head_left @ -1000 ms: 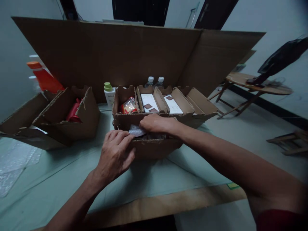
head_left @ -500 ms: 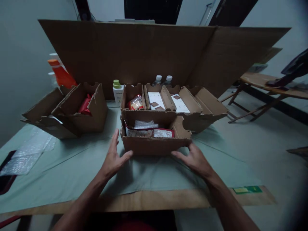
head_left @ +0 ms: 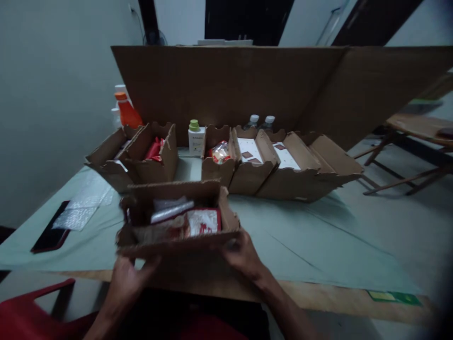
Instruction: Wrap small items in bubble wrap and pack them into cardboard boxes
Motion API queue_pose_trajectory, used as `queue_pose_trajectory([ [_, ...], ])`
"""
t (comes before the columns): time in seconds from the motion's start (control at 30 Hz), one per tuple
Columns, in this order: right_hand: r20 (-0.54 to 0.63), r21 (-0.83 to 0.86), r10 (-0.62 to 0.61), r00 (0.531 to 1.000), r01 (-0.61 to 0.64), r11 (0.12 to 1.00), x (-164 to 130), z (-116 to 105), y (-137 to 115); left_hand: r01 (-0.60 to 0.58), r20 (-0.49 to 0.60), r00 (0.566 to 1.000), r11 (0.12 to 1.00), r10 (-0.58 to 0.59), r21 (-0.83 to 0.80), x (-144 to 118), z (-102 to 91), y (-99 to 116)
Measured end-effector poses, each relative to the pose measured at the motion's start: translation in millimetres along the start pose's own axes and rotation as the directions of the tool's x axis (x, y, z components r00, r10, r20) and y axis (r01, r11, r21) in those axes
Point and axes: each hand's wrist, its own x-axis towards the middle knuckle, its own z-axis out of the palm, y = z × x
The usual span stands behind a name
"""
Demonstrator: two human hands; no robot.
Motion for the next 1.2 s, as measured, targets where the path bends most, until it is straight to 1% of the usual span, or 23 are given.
queue_pose_trajectory([
  [0.03, -0.024, 0.028, 0.017, 1.000, -0.016, 0.999, 7.2, -2.7, 0.6, 0.023, -0.006, 1.000, 0.998, -0.024, -0.053, 8.1, 4.5, 12.2],
  [0.1, -0.120, 0.068, 0.062, 0.991, -0.054, 0.996, 12.8, -17.1, 6.4, -0.064, 0.013, 0.998, 0.975, 0.069, -0.214, 24.8, 24.1, 43.7],
  [0.17, -0.226, 0.020, 0.083, 0.971, -0.080, 0.997, 3.9, -36.1, 13.5, -0.190, 0.005, 0.980, 0.931, 0.201, -0.311, 33.0, 45.3, 70.7],
  [0.2, -0.279, -0.006, 0.090, 0.956, -0.095, 0.995, -4.8, -44.1, 15.9, -0.230, 0.005, 0.969, 0.912, 0.247, -0.340, 31.9, 52.5, 78.3],
  [0.23, -0.319, -0.027, 0.094, 0.943, -0.109, 0.994, -14.3, -49.5, 16.9, -0.249, 0.009, 0.963, 0.900, 0.270, -0.359, 27.5, 56.5, 81.0],
  [0.27, -0.339, -0.039, 0.096, 0.936, -0.116, 0.993, -22.8, -51.3, 16.4, -0.240, 0.010, 0.965, 0.898, 0.263, -0.369, 21.1, 57.0, 78.7],
  [0.3, -0.329, -0.037, 0.093, 0.940, -0.111, 0.993, -28.1, -49.4, 14.5, -0.207, 0.008, 0.974, 0.904, 0.226, -0.373, 13.9, 54.5, 72.4],
  [0.37, -0.237, 0.019, 0.076, 0.968, -0.073, 0.997, -24.2, -35.7, 8.7, -0.102, -0.022, 0.995, 0.929, 0.100, -0.357, 2.5, 43.3, 53.3],
  [0.4, -0.182, 0.061, 0.050, 0.982, -0.040, 0.997, -14.1, -25.6, 5.9, -0.045, -0.051, 0.998, 0.939, 0.029, -0.342, -0.5, 36.7, 43.5],
  [0.47, -0.089, 0.139, -0.034, 0.995, 0.046, 0.989, 17.6, -3.0, 3.3, 0.050, -0.135, 0.986, 0.944, -0.099, -0.325, -2.3, 26.7, 28.8],
  [0.53, -0.054, 0.174, -0.112, 0.992, 0.120, 0.977, 52.8, 18.4, 5.4, 0.095, -0.219, 0.958, 0.928, -0.184, -0.361, -4.3, 25.3, 21.9],
  [0.57, -0.056, 0.173, -0.130, 0.990, 0.138, 0.975, 67.2, 27.8, 7.8, 0.096, -0.247, 0.947, 0.914, -0.205, -0.393, -7.3, 28.2, 20.2],
  [0.6, -0.072, 0.162, -0.130, 0.989, 0.140, 0.977, 78.0, 36.4, 10.8, 0.084, -0.259, 0.943, 0.901, -0.211, -0.425, -12.0, 32.9, 18.6],
  [0.67, -0.147, 0.124, -0.101, 0.984, 0.120, 0.985, 88.3, 51.3, 16.8, 0.058, -0.229, 0.957, 0.888, -0.179, -0.455, -25.4, 45.5, 14.0],
  [0.73, -0.234, 0.088, -0.089, 0.968, 0.112, 0.990, 87.6, 63.7, 19.9, 0.039, -0.179, 0.975, 0.896, -0.131, -0.442, -39.3, 57.7, 7.8],
  [0.8, -0.275, 0.072, -0.118, 0.954, 0.143, 0.987, 84.8, 73.7, 17.6, 0.021, -0.153, 0.984, 0.904, -0.095, -0.427, -48.1, 65.8, 3.0],
  [0.93, -0.239, 0.063, -0.214, 0.947, 0.235, 0.970, 90.9, 85.7, 3.4, -0.032, -0.170, 0.984, 0.904, -0.045, -0.425, -46.3, 70.2, 3.1],
  [1.0, -0.230, 0.068, -0.234, 0.945, 0.255, 0.965, 96.6, 87.9, -0.3, -0.053, -0.180, 0.983, 0.913, -0.022, -0.405, -42.0, 70.8, 5.8],
  [1.1, -0.216, 0.107, -0.226, 0.950, 0.254, 0.961, 99.7, 87.0, 5.4, -0.090, -0.189, 0.982, 0.927, 0.022, -0.363, -39.8, 74.9, 11.5],
  [1.2, -0.155, 0.159, -0.205, 0.966, 0.230, 0.960, 95.7, 82.5, 21.1, -0.116, -0.181, 0.982, 0.932, 0.056, -0.343, -40.8, 84.1, 21.5],
])
